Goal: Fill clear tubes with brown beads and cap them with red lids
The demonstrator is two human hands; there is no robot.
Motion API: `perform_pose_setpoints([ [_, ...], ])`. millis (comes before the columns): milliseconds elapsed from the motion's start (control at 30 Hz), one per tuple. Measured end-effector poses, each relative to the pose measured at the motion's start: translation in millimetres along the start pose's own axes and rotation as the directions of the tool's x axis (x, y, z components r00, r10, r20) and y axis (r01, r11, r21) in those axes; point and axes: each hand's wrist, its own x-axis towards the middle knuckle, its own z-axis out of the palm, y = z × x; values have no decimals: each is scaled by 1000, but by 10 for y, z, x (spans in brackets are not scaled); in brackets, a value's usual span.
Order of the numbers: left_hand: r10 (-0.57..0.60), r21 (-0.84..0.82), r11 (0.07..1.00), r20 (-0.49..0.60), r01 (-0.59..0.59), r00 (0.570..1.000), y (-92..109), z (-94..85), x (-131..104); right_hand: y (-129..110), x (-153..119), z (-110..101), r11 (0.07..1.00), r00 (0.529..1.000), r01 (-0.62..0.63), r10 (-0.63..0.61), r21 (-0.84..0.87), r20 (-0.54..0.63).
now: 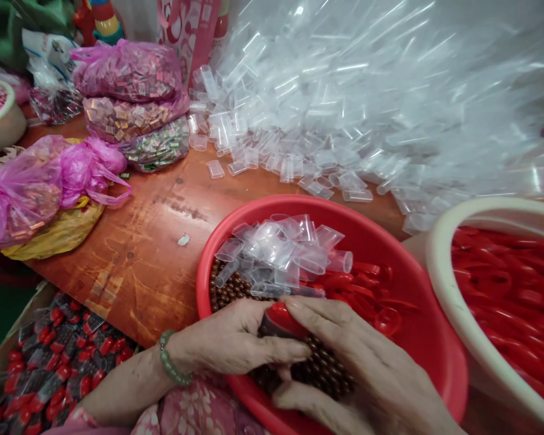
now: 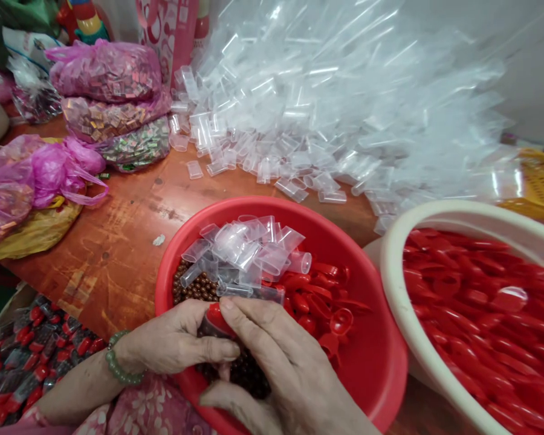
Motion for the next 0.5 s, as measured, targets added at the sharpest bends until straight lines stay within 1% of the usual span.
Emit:
perform_pose_setpoints([
  [67, -32, -53, 998, -6, 32, 999, -5, 4, 10, 6, 10, 63, 993, 999, 35, -36, -110, -8],
  [133, -41, -145, 989, -25, 37, 999, -4, 17, 20, 13, 30, 137, 975, 997, 58, -68, -213, -43],
  [200, -48, -214, 976, -49, 37, 998, 2, 29, 29, 22, 49, 200, 958, 993, 70, -95, -278, -77],
  [333, -58, -245, 968, -44, 46, 997, 25, 32, 36, 34, 59, 259, 950, 983, 91, -134, -300, -127],
  [500, -48, -248, 968, -26, 40, 998, 30, 10, 30, 28, 89, 254, 953, 980, 105, -147, -283, -132],
])
